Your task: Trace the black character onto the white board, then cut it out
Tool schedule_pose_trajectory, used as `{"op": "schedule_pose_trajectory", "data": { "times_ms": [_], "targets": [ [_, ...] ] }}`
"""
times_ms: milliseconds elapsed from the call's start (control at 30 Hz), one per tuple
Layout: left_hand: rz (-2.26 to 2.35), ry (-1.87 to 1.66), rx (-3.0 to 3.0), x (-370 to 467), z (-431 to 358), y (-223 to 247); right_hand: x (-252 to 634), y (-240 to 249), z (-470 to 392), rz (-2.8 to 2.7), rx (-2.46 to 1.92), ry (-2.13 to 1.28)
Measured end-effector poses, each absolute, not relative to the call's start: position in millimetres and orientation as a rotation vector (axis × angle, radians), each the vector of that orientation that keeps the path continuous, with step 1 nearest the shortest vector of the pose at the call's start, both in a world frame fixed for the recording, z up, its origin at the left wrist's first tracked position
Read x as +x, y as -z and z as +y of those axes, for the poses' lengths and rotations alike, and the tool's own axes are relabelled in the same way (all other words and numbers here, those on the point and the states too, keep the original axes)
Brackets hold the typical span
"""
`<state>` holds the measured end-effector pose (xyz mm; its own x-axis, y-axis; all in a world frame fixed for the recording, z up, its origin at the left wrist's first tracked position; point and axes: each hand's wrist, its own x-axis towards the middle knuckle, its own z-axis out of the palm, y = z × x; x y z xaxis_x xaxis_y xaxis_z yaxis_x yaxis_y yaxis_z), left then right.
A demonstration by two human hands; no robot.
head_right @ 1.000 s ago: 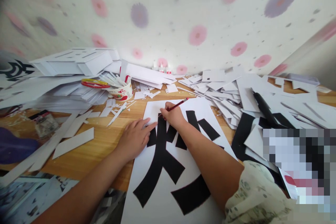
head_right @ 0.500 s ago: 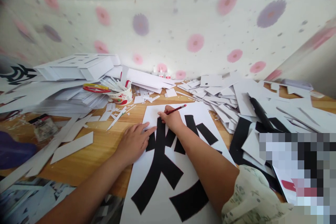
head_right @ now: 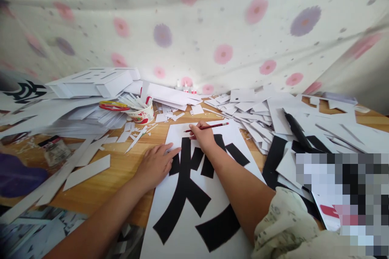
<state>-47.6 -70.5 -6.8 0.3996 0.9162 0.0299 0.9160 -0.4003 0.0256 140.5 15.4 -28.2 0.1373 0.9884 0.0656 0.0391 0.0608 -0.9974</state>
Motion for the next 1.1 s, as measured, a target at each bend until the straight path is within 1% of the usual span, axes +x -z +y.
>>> {"op": "schedule_pose_trajectory", "data": {
  "times_ms": [200,300,433,633,1100],
  "targets": [
    [1.598,0.001,2.671,-48.8,-36.8,-14.8,142.4,25.0,17.9,-1.271,-1.295,-0.986],
    [1.611,-0.023,2.673,-46.4,-12.9,-20.6,139.8,24.9,18.1,-1.333,-1.302,-0.975],
    [1.641,-0.126,2.687,-44.3,2.1,-11.1,139.1,26.8,18.9,-1.384,-1.323,-0.953],
    [1.634,-0.267,2.662,-46.1,3.6,9.4,140.4,30.9,22.4,-1.443,-1.367,-0.905],
    [1.554,-0.189,2.674,-48.3,7.2,15.7,140.3,26.8,23.7,-1.438,-1.449,-0.813]
  ]
}}
